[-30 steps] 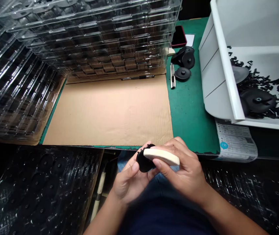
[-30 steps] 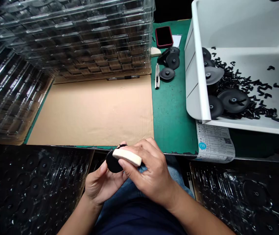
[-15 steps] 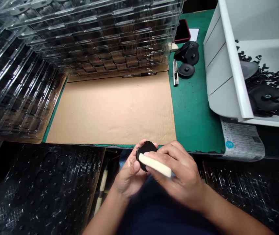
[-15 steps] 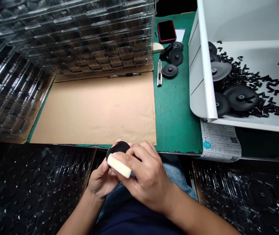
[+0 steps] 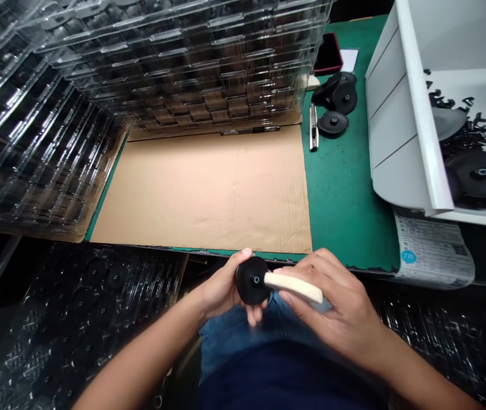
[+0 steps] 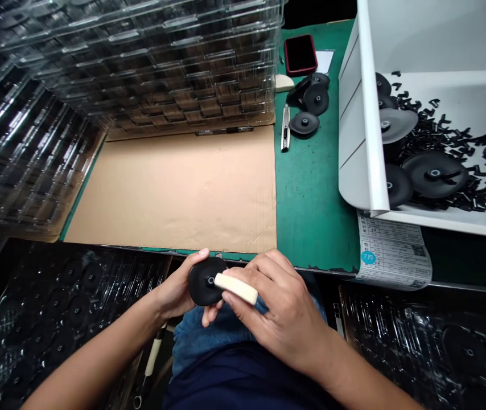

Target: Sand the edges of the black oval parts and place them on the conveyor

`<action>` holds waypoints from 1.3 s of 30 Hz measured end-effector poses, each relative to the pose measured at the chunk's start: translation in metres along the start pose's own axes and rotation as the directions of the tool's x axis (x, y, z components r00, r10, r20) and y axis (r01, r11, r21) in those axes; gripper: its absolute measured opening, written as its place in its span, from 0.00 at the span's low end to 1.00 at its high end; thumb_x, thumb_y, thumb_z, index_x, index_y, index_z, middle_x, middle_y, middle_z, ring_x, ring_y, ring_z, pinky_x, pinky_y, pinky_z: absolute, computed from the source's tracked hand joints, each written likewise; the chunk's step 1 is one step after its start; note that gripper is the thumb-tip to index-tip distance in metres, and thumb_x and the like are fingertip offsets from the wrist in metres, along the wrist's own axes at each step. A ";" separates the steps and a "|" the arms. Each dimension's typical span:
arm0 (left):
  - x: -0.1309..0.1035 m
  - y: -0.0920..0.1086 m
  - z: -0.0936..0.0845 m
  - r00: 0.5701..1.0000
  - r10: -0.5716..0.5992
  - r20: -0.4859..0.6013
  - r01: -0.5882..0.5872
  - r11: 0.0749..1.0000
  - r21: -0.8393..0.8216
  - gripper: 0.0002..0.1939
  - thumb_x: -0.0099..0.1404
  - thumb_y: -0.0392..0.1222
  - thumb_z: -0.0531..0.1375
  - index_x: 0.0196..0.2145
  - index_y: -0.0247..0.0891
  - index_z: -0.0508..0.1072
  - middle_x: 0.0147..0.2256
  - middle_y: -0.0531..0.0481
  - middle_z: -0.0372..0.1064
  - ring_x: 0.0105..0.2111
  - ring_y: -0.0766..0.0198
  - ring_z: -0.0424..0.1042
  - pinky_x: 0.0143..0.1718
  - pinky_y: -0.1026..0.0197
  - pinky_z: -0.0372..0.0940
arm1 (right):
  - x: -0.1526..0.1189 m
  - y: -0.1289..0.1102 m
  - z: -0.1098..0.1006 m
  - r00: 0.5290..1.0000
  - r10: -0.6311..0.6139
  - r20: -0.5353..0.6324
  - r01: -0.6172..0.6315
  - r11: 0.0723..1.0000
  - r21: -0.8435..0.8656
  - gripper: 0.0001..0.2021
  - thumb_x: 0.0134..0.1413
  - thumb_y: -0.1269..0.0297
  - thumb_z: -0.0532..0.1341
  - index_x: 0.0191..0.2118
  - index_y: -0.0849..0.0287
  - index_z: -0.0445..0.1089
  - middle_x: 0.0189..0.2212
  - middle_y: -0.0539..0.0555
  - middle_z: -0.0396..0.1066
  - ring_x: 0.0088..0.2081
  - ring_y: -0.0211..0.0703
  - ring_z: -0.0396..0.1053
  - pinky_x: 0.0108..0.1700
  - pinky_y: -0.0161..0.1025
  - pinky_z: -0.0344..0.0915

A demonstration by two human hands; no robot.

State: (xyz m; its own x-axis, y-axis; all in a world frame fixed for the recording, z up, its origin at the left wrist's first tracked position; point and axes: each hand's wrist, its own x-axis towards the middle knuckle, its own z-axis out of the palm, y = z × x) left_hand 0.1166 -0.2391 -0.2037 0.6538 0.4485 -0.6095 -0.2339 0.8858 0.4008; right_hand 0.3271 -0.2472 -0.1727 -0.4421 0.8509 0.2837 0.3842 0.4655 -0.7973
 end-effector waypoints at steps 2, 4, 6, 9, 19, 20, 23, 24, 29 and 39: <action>0.002 0.002 -0.002 0.994 -0.097 -0.041 0.100 0.991 0.088 0.41 0.65 0.67 0.42 0.23 0.25 0.75 0.18 0.40 0.70 0.14 0.61 0.70 0.14 0.64 0.66 | 0.005 -0.001 0.007 1.000 -0.013 -0.004 0.013 0.999 0.036 0.11 0.59 0.69 0.62 0.47 0.60 0.70 0.35 0.55 0.71 0.37 0.42 0.64 0.39 0.42 0.64; 0.003 0.002 0.000 0.989 -0.120 -0.090 0.130 0.986 0.106 0.40 0.65 0.65 0.42 0.20 0.27 0.73 0.14 0.42 0.67 0.11 0.62 0.67 0.11 0.65 0.62 | 0.009 -0.003 0.016 0.999 -0.030 -0.016 0.031 0.997 0.073 0.09 0.59 0.68 0.63 0.46 0.60 0.71 0.34 0.54 0.72 0.36 0.42 0.64 0.39 0.42 0.63; 0.002 0.000 0.003 0.986 -0.108 -0.130 0.120 0.989 0.084 0.39 0.65 0.64 0.42 0.19 0.28 0.72 0.12 0.43 0.64 0.10 0.63 0.66 0.10 0.66 0.59 | 0.010 -0.006 0.023 0.999 -0.041 -0.009 0.042 0.992 0.115 0.09 0.59 0.68 0.63 0.45 0.60 0.71 0.33 0.53 0.71 0.36 0.41 0.64 0.39 0.41 0.63; 0.001 -0.003 0.005 0.984 -0.065 -0.168 0.072 0.997 0.038 0.37 0.64 0.64 0.43 0.22 0.28 0.73 0.13 0.45 0.66 0.10 0.63 0.66 0.10 0.66 0.59 | 0.004 -0.007 0.021 0.994 -0.044 0.101 0.030 0.991 0.133 0.10 0.60 0.67 0.62 0.47 0.55 0.72 0.31 0.52 0.68 0.36 0.41 0.62 0.38 0.41 0.60; 0.002 -0.005 0.015 0.971 0.046 -0.233 -0.079 0.988 -0.134 0.24 0.59 0.60 0.57 0.25 0.33 0.73 0.19 0.49 0.71 0.16 0.66 0.70 0.13 0.68 0.62 | -0.005 -0.007 0.005 0.973 -0.053 0.224 0.035 0.996 0.080 0.15 0.60 0.71 0.61 0.51 0.49 0.72 0.33 0.52 0.64 0.37 0.41 0.60 0.39 0.41 0.56; 0.002 -0.004 0.015 0.972 0.051 -0.230 -0.082 0.988 -0.130 0.24 0.59 0.60 0.57 0.26 0.33 0.73 0.19 0.49 0.71 0.16 0.66 0.70 0.13 0.69 0.62 | -0.004 -0.007 0.005 0.971 -0.054 0.233 0.036 0.996 0.078 0.15 0.59 0.71 0.61 0.51 0.49 0.72 0.33 0.52 0.64 0.37 0.41 0.60 0.39 0.41 0.56; 0.000 -0.004 0.011 0.992 -0.017 -0.125 0.007 0.997 -0.079 0.33 0.61 0.65 0.49 0.28 0.29 0.75 0.16 0.45 0.69 0.12 0.63 0.67 0.09 0.66 0.59 | -0.006 0.001 0.000 0.961 -0.039 0.274 0.041 0.999 0.001 0.18 0.59 0.73 0.59 0.52 0.48 0.71 0.34 0.52 0.64 0.37 0.41 0.60 0.39 0.41 0.56; 0.000 -0.004 0.008 0.995 -0.039 -0.095 0.034 0.998 -0.062 0.36 0.62 0.66 0.46 0.29 0.28 0.75 0.16 0.44 0.69 0.12 0.63 0.66 0.09 0.66 0.59 | -0.008 0.005 -0.004 0.963 -0.036 0.266 0.047 0.998 -0.034 0.19 0.59 0.74 0.58 0.53 0.48 0.70 0.34 0.52 0.64 0.37 0.42 0.60 0.38 0.41 0.56; -0.002 -0.003 0.002 0.998 -0.058 -0.033 0.057 0.998 -0.031 0.40 0.65 0.65 0.39 0.32 0.26 0.75 0.18 0.41 0.71 0.13 0.64 0.67 0.11 0.66 0.62 | -0.016 0.017 -0.017 0.996 -0.060 0.063 0.063 0.997 -0.046 0.22 0.57 0.76 0.61 0.56 0.52 0.67 0.34 0.52 0.64 0.38 0.42 0.61 0.39 0.40 0.60; -0.014 -0.007 0.011 0.961 0.254 0.104 -0.237 0.959 -0.152 0.29 0.61 0.59 0.61 0.52 0.34 0.73 0.39 0.40 0.75 0.34 0.57 0.77 0.32 0.58 0.74 | -0.015 0.014 0.001 0.947 0.321 -0.032 -0.293 0.898 0.328 0.05 0.62 0.67 0.55 0.36 0.55 0.67 0.38 0.52 0.65 0.43 0.41 0.67 0.44 0.38 0.66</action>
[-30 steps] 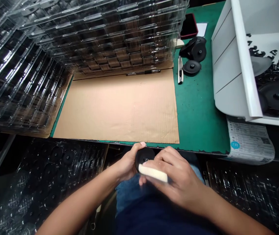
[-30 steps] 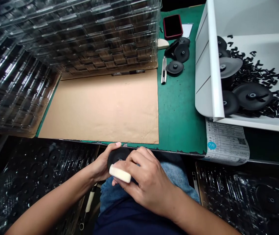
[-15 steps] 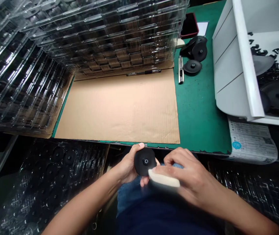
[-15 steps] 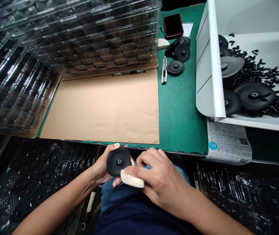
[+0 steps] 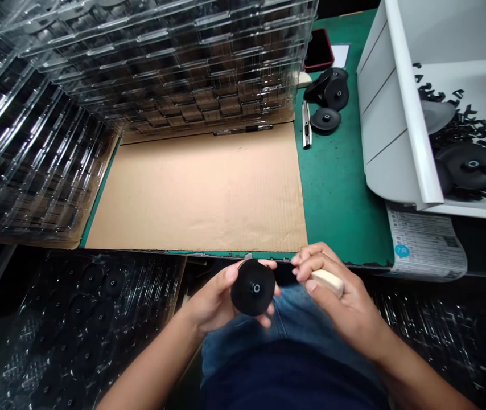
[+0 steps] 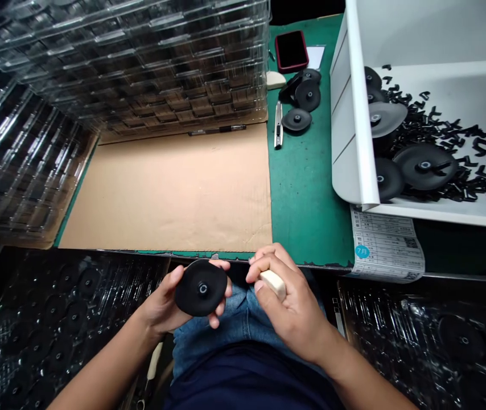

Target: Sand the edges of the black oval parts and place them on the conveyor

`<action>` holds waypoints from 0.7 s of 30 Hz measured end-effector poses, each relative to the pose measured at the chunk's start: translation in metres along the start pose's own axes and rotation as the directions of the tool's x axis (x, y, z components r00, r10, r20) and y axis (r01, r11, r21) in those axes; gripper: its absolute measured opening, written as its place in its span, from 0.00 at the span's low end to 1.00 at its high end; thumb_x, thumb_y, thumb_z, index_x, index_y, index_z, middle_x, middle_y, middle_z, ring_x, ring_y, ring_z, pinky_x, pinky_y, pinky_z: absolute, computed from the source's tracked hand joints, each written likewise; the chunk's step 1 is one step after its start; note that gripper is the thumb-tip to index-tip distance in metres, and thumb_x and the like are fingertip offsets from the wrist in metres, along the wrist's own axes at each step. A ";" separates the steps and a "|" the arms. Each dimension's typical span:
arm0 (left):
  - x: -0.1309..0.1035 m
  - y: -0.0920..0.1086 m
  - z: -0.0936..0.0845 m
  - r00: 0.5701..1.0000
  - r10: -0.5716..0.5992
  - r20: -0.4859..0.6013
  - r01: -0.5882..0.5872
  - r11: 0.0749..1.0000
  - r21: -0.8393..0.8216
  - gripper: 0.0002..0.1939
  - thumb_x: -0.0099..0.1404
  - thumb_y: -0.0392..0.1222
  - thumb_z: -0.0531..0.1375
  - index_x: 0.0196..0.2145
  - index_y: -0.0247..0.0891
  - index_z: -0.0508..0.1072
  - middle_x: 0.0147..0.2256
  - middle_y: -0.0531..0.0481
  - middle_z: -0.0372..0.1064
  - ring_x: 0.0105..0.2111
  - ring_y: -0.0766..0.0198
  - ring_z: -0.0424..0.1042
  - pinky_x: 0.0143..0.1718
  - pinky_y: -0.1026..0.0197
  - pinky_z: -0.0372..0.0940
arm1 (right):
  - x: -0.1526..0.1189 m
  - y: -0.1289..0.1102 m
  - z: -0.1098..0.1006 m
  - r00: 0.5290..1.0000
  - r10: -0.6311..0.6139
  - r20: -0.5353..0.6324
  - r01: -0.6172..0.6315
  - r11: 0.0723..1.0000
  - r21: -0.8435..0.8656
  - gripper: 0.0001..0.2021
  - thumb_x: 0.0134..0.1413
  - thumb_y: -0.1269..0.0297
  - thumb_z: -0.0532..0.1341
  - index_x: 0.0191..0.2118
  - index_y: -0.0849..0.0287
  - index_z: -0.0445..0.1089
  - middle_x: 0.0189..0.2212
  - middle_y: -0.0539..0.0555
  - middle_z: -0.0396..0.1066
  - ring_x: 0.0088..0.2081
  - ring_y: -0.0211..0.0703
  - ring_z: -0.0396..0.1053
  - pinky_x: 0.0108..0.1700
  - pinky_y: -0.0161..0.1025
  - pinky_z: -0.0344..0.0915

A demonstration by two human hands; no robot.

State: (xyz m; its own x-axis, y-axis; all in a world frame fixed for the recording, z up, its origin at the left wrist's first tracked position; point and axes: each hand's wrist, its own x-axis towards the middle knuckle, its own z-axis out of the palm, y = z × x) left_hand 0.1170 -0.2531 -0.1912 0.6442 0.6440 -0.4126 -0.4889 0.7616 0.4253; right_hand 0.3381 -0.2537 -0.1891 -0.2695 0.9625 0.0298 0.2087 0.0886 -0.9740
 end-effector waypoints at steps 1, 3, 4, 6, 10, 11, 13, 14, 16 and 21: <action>-0.002 -0.001 0.002 0.998 0.069 -0.005 -0.069 0.997 0.024 0.28 0.60 0.55 0.64 0.53 0.36 0.72 0.43 0.41 0.74 0.38 0.56 0.76 0.36 0.56 0.74 | 0.000 -0.001 0.001 1.000 0.022 -0.012 -0.021 0.999 0.031 0.06 0.63 0.67 0.54 0.36 0.55 0.67 0.38 0.52 0.66 0.42 0.40 0.68 0.44 0.37 0.66; -0.004 -0.003 0.007 0.979 0.199 -0.049 -0.195 0.977 0.082 0.28 0.57 0.48 0.67 0.55 0.42 0.71 0.48 0.43 0.72 0.44 0.54 0.74 0.43 0.55 0.72 | 0.000 -0.007 0.002 0.998 0.067 0.023 -0.068 0.996 0.055 0.07 0.64 0.67 0.53 0.42 0.55 0.67 0.34 0.50 0.68 0.35 0.37 0.69 0.39 0.34 0.67; -0.004 -0.005 0.008 0.963 0.256 -0.081 -0.246 0.962 0.114 0.29 0.56 0.45 0.69 0.55 0.44 0.71 0.51 0.44 0.71 0.47 0.54 0.73 0.46 0.56 0.71 | 0.001 -0.012 0.002 0.993 0.091 0.076 -0.095 0.995 0.041 0.10 0.64 0.66 0.53 0.48 0.54 0.66 0.32 0.49 0.68 0.31 0.35 0.68 0.35 0.33 0.66; -0.003 -0.010 0.011 0.925 0.349 -0.148 -0.321 0.929 0.183 0.29 0.54 0.40 0.70 0.54 0.48 0.72 0.53 0.47 0.70 0.51 0.56 0.71 0.53 0.58 0.66 | 0.002 -0.025 0.005 0.961 0.136 0.240 -0.129 0.991 -0.044 0.22 0.63 0.65 0.55 0.62 0.53 0.56 0.30 0.47 0.69 0.27 0.33 0.68 0.32 0.32 0.65; 0.002 -0.021 0.014 0.882 0.421 -0.212 -0.361 0.892 0.272 0.30 0.53 0.36 0.70 0.53 0.53 0.72 0.51 0.49 0.73 0.53 0.57 0.69 0.56 0.58 0.62 | 0.001 -0.043 0.018 0.874 0.187 0.450 -0.030 0.942 -0.334 0.47 0.59 0.57 0.60 0.71 0.59 0.25 0.29 0.49 0.73 0.29 0.42 0.72 0.32 0.37 0.65; 0.002 -0.022 0.014 0.873 0.428 -0.233 -0.365 0.892 0.268 0.31 0.53 0.36 0.70 0.53 0.54 0.72 0.53 0.49 0.72 0.54 0.56 0.68 0.56 0.57 0.62 | 0.000 -0.044 0.022 0.873 0.177 0.455 0.017 0.921 -0.390 0.50 0.58 0.54 0.61 0.70 0.61 0.21 0.29 0.50 0.74 0.29 0.45 0.72 0.32 0.38 0.65; 0.002 -0.024 0.015 0.863 0.419 -0.280 -0.369 0.904 0.216 0.31 0.52 0.37 0.71 0.53 0.54 0.73 0.57 0.49 0.68 0.57 0.54 0.66 0.58 0.56 0.60 | -0.004 -0.043 0.030 0.877 0.132 0.461 0.102 0.888 -0.448 0.54 0.56 0.52 0.62 0.69 0.63 0.18 0.30 0.53 0.75 0.29 0.48 0.73 0.32 0.40 0.66; 0.000 -0.023 0.015 0.868 0.400 -0.295 -0.363 0.915 0.174 0.31 0.52 0.39 0.71 0.53 0.53 0.72 0.59 0.49 0.67 0.57 0.54 0.66 0.59 0.55 0.58 | -0.006 -0.041 0.032 0.874 0.105 0.475 0.139 0.882 -0.450 0.54 0.55 0.52 0.62 0.69 0.62 0.18 0.31 0.54 0.76 0.30 0.49 0.73 0.32 0.40 0.66; -0.004 -0.021 0.014 0.898 0.352 -0.265 -0.345 0.936 0.074 0.30 0.53 0.42 0.70 0.54 0.53 0.72 0.58 0.48 0.68 0.56 0.56 0.68 0.58 0.57 0.59 | -0.009 -0.036 0.034 0.855 0.057 0.515 0.197 0.884 -0.425 0.51 0.55 0.57 0.62 0.70 0.56 0.21 0.34 0.54 0.76 0.32 0.48 0.73 0.34 0.40 0.66; -0.014 -0.017 0.014 0.949 0.310 -0.049 -0.314 0.945 -0.093 0.26 0.58 0.48 0.66 0.55 0.47 0.72 0.52 0.45 0.73 0.49 0.61 0.73 0.51 0.63 0.64 | -0.012 -0.023 0.023 0.818 -0.098 0.567 0.314 0.902 -0.296 0.39 0.58 0.73 0.57 0.68 0.35 0.39 0.37 0.49 0.70 0.35 0.40 0.68 0.38 0.37 0.63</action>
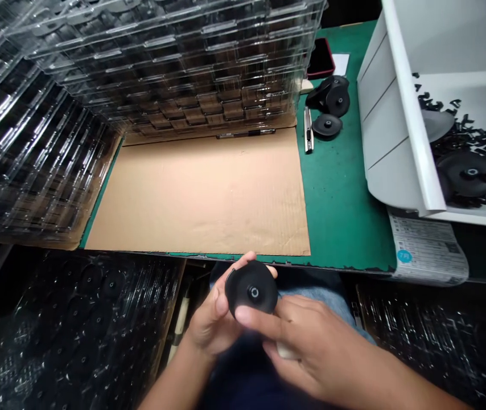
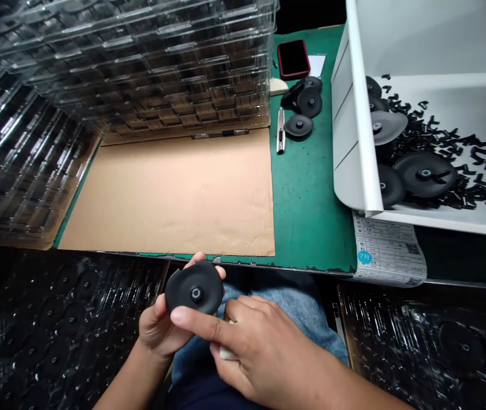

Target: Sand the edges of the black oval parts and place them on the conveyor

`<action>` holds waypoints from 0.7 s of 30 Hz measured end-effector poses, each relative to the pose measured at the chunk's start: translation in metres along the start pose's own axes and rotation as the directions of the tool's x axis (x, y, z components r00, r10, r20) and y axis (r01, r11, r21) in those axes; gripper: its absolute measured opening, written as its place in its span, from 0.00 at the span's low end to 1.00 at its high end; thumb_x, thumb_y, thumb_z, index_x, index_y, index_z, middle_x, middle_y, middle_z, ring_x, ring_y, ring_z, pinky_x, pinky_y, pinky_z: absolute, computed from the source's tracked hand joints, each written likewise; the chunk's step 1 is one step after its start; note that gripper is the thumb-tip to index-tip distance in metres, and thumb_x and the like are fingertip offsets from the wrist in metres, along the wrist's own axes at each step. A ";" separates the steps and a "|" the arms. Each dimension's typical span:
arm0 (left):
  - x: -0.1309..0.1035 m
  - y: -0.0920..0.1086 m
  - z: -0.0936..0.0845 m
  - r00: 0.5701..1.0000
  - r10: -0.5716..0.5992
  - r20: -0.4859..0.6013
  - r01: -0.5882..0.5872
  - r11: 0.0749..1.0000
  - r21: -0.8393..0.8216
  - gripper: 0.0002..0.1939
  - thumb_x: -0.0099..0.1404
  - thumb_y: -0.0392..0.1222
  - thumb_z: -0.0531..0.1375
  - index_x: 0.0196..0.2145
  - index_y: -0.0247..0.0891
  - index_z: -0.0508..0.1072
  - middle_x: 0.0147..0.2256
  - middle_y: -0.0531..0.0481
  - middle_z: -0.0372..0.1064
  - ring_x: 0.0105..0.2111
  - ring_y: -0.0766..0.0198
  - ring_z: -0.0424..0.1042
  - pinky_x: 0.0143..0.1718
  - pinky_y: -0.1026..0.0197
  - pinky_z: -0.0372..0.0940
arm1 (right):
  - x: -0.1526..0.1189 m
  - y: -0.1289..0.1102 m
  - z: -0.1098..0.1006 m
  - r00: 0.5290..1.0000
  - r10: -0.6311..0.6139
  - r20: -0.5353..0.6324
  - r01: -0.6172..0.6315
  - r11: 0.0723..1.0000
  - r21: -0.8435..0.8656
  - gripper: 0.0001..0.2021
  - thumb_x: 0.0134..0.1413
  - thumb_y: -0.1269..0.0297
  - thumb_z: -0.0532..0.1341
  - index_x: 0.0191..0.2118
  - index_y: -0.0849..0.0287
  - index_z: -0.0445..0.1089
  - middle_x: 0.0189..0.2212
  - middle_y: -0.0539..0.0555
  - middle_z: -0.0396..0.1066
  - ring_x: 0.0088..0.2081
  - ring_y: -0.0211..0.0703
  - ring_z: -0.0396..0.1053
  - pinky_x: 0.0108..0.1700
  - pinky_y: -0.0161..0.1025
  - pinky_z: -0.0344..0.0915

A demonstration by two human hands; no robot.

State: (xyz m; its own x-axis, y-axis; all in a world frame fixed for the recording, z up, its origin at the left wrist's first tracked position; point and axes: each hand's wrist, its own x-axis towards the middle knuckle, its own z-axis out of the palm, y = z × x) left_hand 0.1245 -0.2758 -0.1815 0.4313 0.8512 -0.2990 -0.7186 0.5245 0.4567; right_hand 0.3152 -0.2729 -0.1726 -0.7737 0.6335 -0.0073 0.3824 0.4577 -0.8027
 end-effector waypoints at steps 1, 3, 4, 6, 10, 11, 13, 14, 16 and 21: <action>-0.001 0.001 0.001 1.000 -0.005 0.031 0.005 1.000 -0.019 0.26 0.59 0.50 0.65 0.55 0.45 0.72 0.50 0.45 0.74 0.48 0.61 0.73 0.51 0.63 0.64 | -0.002 0.003 -0.003 0.999 -0.035 -0.006 0.035 0.999 -0.009 0.38 0.58 0.74 0.57 0.67 0.33 0.42 0.36 0.49 0.68 0.34 0.40 0.66 0.38 0.37 0.61; -0.002 0.001 0.002 0.997 -0.017 0.072 0.020 0.999 -0.040 0.26 0.59 0.52 0.64 0.54 0.43 0.73 0.47 0.44 0.76 0.44 0.62 0.74 0.49 0.64 0.64 | -0.006 0.008 -0.010 0.995 -0.096 -0.030 0.093 0.994 -0.063 0.35 0.59 0.74 0.58 0.64 0.31 0.49 0.33 0.48 0.66 0.33 0.39 0.63 0.36 0.36 0.57; -0.002 0.001 0.002 0.996 -0.026 0.085 0.030 0.999 -0.041 0.27 0.59 0.53 0.63 0.54 0.42 0.73 0.45 0.44 0.76 0.43 0.62 0.75 0.48 0.64 0.65 | -0.008 0.010 -0.014 0.992 -0.119 -0.048 0.113 0.989 -0.100 0.33 0.59 0.73 0.58 0.63 0.30 0.51 0.31 0.47 0.64 0.32 0.38 0.61 0.35 0.36 0.55; -0.002 0.002 0.002 0.994 -0.050 0.099 0.053 0.998 -0.035 0.27 0.59 0.54 0.63 0.54 0.40 0.73 0.44 0.43 0.76 0.43 0.61 0.75 0.47 0.64 0.65 | -0.010 0.016 -0.021 0.984 -0.155 -0.094 0.139 0.978 -0.158 0.30 0.60 0.72 0.57 0.62 0.32 0.55 0.29 0.47 0.62 0.30 0.38 0.58 0.34 0.37 0.54; -0.002 0.002 0.000 0.993 -0.106 0.049 0.107 0.994 -0.027 0.27 0.58 0.54 0.64 0.52 0.41 0.75 0.46 0.45 0.76 0.44 0.61 0.75 0.45 0.65 0.67 | -0.010 0.025 -0.026 0.969 -0.145 -0.198 0.106 0.975 -0.195 0.30 0.60 0.74 0.56 0.63 0.39 0.57 0.31 0.49 0.63 0.33 0.39 0.61 0.36 0.37 0.59; -0.002 0.002 0.000 0.994 -0.108 0.012 0.108 0.994 -0.016 0.26 0.57 0.54 0.64 0.51 0.41 0.76 0.46 0.45 0.76 0.45 0.60 0.74 0.46 0.65 0.67 | -0.009 0.026 -0.026 0.962 -0.127 -0.240 0.084 0.980 -0.181 0.30 0.60 0.75 0.56 0.64 0.41 0.56 0.32 0.50 0.64 0.33 0.38 0.62 0.36 0.37 0.60; -0.002 0.001 0.000 0.994 -0.100 -0.035 0.100 0.995 0.003 0.26 0.56 0.55 0.64 0.50 0.41 0.77 0.48 0.45 0.75 0.47 0.56 0.73 0.48 0.61 0.67 | -0.007 0.024 -0.024 0.940 -0.074 -0.334 0.042 0.994 -0.102 0.30 0.60 0.76 0.56 0.65 0.45 0.56 0.32 0.49 0.65 0.34 0.37 0.63 0.37 0.37 0.62; -0.002 0.001 0.000 0.995 -0.095 -0.035 0.095 0.995 0.003 0.26 0.56 0.55 0.64 0.50 0.41 0.77 0.49 0.44 0.75 0.49 0.55 0.73 0.49 0.60 0.66 | -0.006 0.022 -0.023 0.925 -0.048 -0.376 0.033 0.998 -0.047 0.29 0.60 0.76 0.56 0.64 0.48 0.56 0.32 0.49 0.66 0.34 0.37 0.64 0.38 0.36 0.63; -0.001 -0.001 0.001 0.996 -0.090 0.007 0.090 0.996 -0.021 0.27 0.57 0.55 0.63 0.51 0.41 0.76 0.49 0.44 0.74 0.50 0.55 0.72 0.51 0.60 0.65 | -0.002 0.017 -0.021 0.899 0.001 -0.439 0.030 0.998 0.064 0.23 0.61 0.73 0.57 0.61 0.52 0.60 0.33 0.50 0.69 0.35 0.36 0.66 0.39 0.35 0.65; 0.000 -0.004 0.004 0.994 -0.100 0.039 0.100 0.995 -0.016 0.24 0.58 0.51 0.64 0.51 0.39 0.76 0.48 0.47 0.75 0.46 0.63 0.73 0.47 0.68 0.65 | 0.014 0.008 -0.019 0.852 0.100 -0.514 -0.008 0.984 0.177 0.04 0.60 0.63 0.61 0.36 0.57 0.67 0.30 0.50 0.69 0.33 0.37 0.67 0.36 0.36 0.65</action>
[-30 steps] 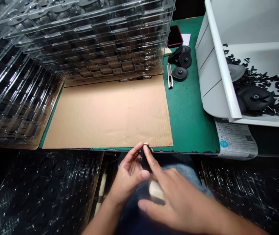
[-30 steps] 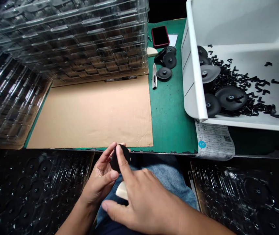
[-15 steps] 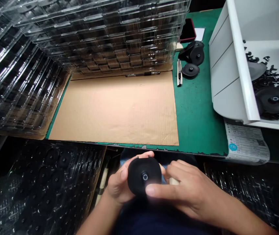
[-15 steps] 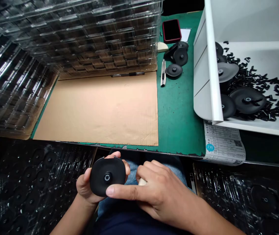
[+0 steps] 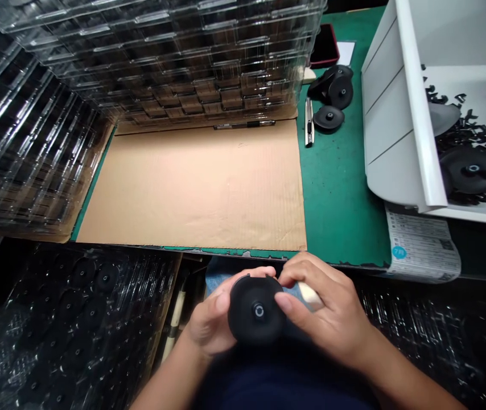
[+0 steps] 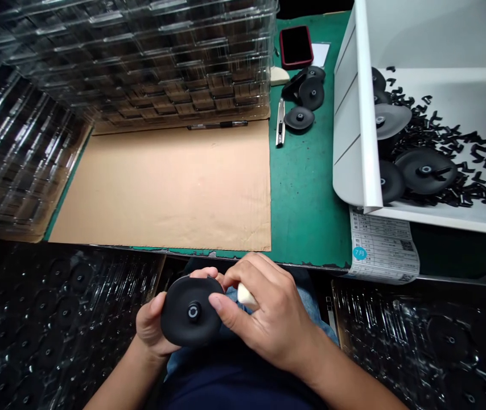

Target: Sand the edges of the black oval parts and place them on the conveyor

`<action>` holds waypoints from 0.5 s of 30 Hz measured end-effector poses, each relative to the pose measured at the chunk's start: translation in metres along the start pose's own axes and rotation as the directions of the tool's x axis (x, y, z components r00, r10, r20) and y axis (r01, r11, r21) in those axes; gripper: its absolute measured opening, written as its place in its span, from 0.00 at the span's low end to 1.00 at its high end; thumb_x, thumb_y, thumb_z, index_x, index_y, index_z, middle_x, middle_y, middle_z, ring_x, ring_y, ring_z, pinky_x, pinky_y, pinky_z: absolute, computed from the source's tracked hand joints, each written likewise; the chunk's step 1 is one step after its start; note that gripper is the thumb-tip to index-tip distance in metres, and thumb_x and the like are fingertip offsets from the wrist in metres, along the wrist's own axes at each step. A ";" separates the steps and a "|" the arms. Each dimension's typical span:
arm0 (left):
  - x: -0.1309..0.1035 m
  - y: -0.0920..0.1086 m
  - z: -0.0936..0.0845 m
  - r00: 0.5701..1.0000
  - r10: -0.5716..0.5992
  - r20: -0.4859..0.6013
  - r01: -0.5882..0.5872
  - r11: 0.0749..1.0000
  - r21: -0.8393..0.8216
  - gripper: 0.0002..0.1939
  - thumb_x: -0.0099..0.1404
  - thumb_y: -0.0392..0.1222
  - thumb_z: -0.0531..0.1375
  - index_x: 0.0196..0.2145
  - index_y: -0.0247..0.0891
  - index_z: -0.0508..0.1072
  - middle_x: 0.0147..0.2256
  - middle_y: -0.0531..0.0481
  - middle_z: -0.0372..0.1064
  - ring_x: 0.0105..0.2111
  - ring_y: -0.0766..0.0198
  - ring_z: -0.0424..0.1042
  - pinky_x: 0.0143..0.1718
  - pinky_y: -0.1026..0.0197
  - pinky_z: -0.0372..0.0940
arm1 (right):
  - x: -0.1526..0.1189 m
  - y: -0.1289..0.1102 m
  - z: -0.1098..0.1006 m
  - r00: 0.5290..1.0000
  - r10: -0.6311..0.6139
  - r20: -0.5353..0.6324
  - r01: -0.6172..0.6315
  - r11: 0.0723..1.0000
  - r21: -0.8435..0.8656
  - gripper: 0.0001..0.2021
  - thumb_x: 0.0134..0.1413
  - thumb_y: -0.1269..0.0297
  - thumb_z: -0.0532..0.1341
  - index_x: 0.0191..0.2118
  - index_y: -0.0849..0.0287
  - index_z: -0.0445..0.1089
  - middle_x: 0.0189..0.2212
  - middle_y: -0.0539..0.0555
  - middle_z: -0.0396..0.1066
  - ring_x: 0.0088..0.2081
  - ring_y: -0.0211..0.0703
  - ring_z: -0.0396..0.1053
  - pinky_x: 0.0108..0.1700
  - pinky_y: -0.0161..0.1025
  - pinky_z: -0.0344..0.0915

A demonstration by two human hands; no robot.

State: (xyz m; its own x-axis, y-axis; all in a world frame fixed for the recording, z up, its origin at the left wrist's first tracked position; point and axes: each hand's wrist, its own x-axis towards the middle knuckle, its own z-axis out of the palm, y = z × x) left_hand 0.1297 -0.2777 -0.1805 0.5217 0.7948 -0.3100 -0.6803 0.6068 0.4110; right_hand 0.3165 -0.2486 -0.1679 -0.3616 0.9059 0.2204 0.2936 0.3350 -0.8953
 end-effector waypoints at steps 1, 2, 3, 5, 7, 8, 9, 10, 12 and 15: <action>0.000 -0.001 0.000 1.000 -0.013 -0.007 0.013 1.000 0.017 0.24 0.58 0.51 0.64 0.50 0.40 0.76 0.47 0.47 0.75 0.45 0.62 0.74 0.46 0.68 0.66 | 0.003 0.000 0.002 1.000 0.014 -0.012 -0.015 1.000 -0.006 0.06 0.59 0.63 0.61 0.33 0.58 0.66 0.29 0.50 0.68 0.31 0.37 0.66 0.35 0.36 0.64; 0.000 -0.001 0.000 0.999 -0.023 -0.022 0.024 0.999 0.033 0.24 0.57 0.52 0.64 0.50 0.40 0.77 0.47 0.46 0.75 0.45 0.60 0.74 0.46 0.66 0.66 | 0.005 0.000 0.004 0.999 0.029 -0.027 -0.030 1.000 -0.010 0.08 0.59 0.63 0.61 0.30 0.58 0.65 0.27 0.49 0.67 0.30 0.37 0.66 0.33 0.36 0.63; 0.000 -0.002 -0.001 0.999 -0.025 -0.047 0.028 0.999 0.046 0.25 0.56 0.53 0.65 0.50 0.41 0.77 0.48 0.45 0.75 0.46 0.58 0.73 0.46 0.64 0.66 | 0.007 0.001 0.005 0.998 0.044 -0.045 -0.044 0.999 -0.009 0.08 0.59 0.64 0.61 0.29 0.58 0.65 0.26 0.49 0.66 0.28 0.36 0.65 0.32 0.35 0.63; -0.001 -0.002 -0.002 0.995 -0.024 -0.102 0.030 0.998 0.052 0.26 0.55 0.55 0.65 0.49 0.42 0.77 0.49 0.44 0.74 0.47 0.55 0.72 0.47 0.61 0.66 | 0.009 0.002 0.005 0.995 0.064 -0.079 -0.063 0.998 0.013 0.09 0.61 0.67 0.59 0.28 0.58 0.65 0.25 0.48 0.66 0.27 0.35 0.64 0.31 0.34 0.62; -0.003 -0.001 -0.003 0.992 -0.021 -0.125 0.026 0.999 0.034 0.26 0.54 0.56 0.66 0.48 0.42 0.78 0.49 0.45 0.74 0.45 0.56 0.72 0.47 0.61 0.66 | 0.008 0.004 0.003 0.994 0.081 -0.071 -0.077 0.995 0.060 0.08 0.61 0.68 0.58 0.29 0.58 0.67 0.25 0.48 0.67 0.28 0.35 0.66 0.32 0.34 0.62; -0.004 -0.001 -0.004 0.992 -0.019 -0.124 0.022 1.000 0.022 0.26 0.54 0.55 0.66 0.48 0.43 0.78 0.48 0.46 0.74 0.44 0.57 0.72 0.46 0.62 0.66 | 0.006 0.004 0.002 0.995 0.095 -0.039 -0.091 0.991 0.095 0.08 0.62 0.67 0.58 0.30 0.58 0.68 0.26 0.49 0.68 0.29 0.35 0.66 0.32 0.34 0.63; -0.004 0.000 -0.004 0.993 -0.018 -0.116 0.020 1.000 0.011 0.26 0.54 0.55 0.66 0.48 0.42 0.78 0.48 0.46 0.74 0.44 0.59 0.72 0.46 0.63 0.67 | 0.004 0.004 0.001 0.994 0.112 0.008 -0.112 0.984 0.136 0.07 0.62 0.65 0.58 0.32 0.57 0.69 0.27 0.49 0.69 0.29 0.36 0.67 0.33 0.34 0.64; -0.004 0.000 -0.004 0.994 -0.017 -0.108 0.017 1.000 0.001 0.26 0.54 0.54 0.66 0.48 0.42 0.78 0.47 0.47 0.74 0.44 0.59 0.72 0.46 0.64 0.66 | 0.002 0.004 0.001 0.990 0.128 0.062 -0.137 0.974 0.178 0.08 0.62 0.63 0.59 0.32 0.57 0.70 0.27 0.49 0.69 0.29 0.36 0.67 0.33 0.35 0.64; -0.003 0.001 -0.005 0.997 -0.015 -0.080 0.014 1.000 -0.016 0.26 0.54 0.54 0.66 0.50 0.41 0.77 0.46 0.47 0.73 0.45 0.58 0.72 0.46 0.64 0.67 | -0.002 0.004 0.001 0.978 0.143 0.152 -0.177 0.954 0.242 0.08 0.60 0.60 0.62 0.32 0.58 0.71 0.26 0.49 0.69 0.29 0.36 0.67 0.32 0.34 0.65; 0.000 0.000 -0.007 0.999 0.020 -0.035 -0.019 1.000 0.016 0.26 0.56 0.53 0.65 0.51 0.40 0.76 0.47 0.46 0.72 0.46 0.57 0.71 0.48 0.61 0.67 | -0.007 0.006 0.002 0.994 0.059 0.093 -0.078 0.973 0.219 0.01 0.57 0.68 0.64 0.35 0.58 0.72 0.27 0.50 0.69 0.30 0.35 0.67 0.32 0.34 0.66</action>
State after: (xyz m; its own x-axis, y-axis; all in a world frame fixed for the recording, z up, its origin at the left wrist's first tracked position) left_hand 0.1264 -0.2778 -0.1861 0.4899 0.8064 -0.3313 -0.6822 0.5912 0.4303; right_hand 0.3195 -0.2537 -0.1754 -0.4242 0.8961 0.1305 0.1200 0.1985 -0.9727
